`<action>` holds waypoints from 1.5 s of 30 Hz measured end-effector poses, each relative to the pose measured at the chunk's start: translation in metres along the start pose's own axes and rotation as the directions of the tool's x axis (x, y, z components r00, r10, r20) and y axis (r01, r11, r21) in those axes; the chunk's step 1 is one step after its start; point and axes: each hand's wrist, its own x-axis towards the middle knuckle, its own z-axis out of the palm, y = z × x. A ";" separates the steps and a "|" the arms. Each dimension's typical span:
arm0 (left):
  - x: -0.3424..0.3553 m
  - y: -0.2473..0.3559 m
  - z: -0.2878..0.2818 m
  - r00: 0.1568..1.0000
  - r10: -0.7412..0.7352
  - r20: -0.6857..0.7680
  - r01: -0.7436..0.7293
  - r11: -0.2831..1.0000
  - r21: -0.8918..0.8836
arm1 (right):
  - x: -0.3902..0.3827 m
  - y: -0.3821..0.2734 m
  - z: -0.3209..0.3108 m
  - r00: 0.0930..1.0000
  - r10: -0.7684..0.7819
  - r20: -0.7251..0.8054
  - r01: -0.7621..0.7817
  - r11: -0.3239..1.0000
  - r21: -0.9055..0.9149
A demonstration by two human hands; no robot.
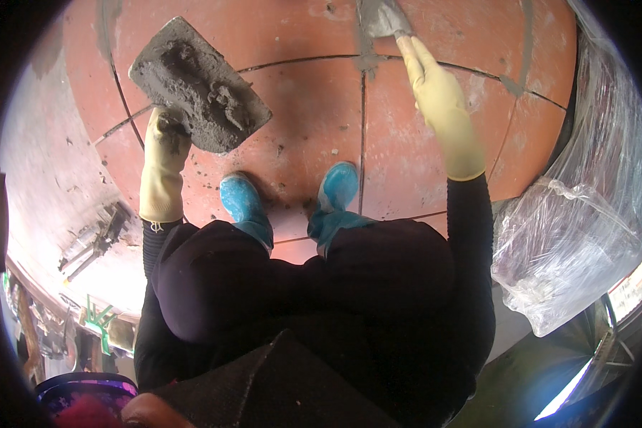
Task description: The person scoops cement from a hawk with a trowel and applies it into the gaps between red floor tiles, smoothing the joints. The person works methodically along the tile seams, filling and leveling the grout lines.
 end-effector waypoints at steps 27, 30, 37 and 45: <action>0.000 0.045 -0.011 0.756 -0.613 0.230 0.351 0.084 -0.932 | 0.101 -0.114 -0.072 0.950 -0.281 -0.132 0.305 0.928 0.214; -0.008 0.031 -0.005 0.721 -0.648 0.246 0.329 0.009 -0.944 | 0.122 -0.143 -0.072 0.907 -0.343 -0.245 0.393 0.897 0.201; -0.024 0.016 -0.003 0.798 -0.595 0.099 0.293 0.240 -0.926 | 0.130 -0.154 -0.068 0.935 -0.331 -0.131 0.351 0.916 0.192; 0.003 0.018 0.001 0.735 -0.654 0.180 0.277 0.048 -0.960 | 0.124 -0.120 -0.069 0.917 -0.385 -0.103 0.397 0.907 0.144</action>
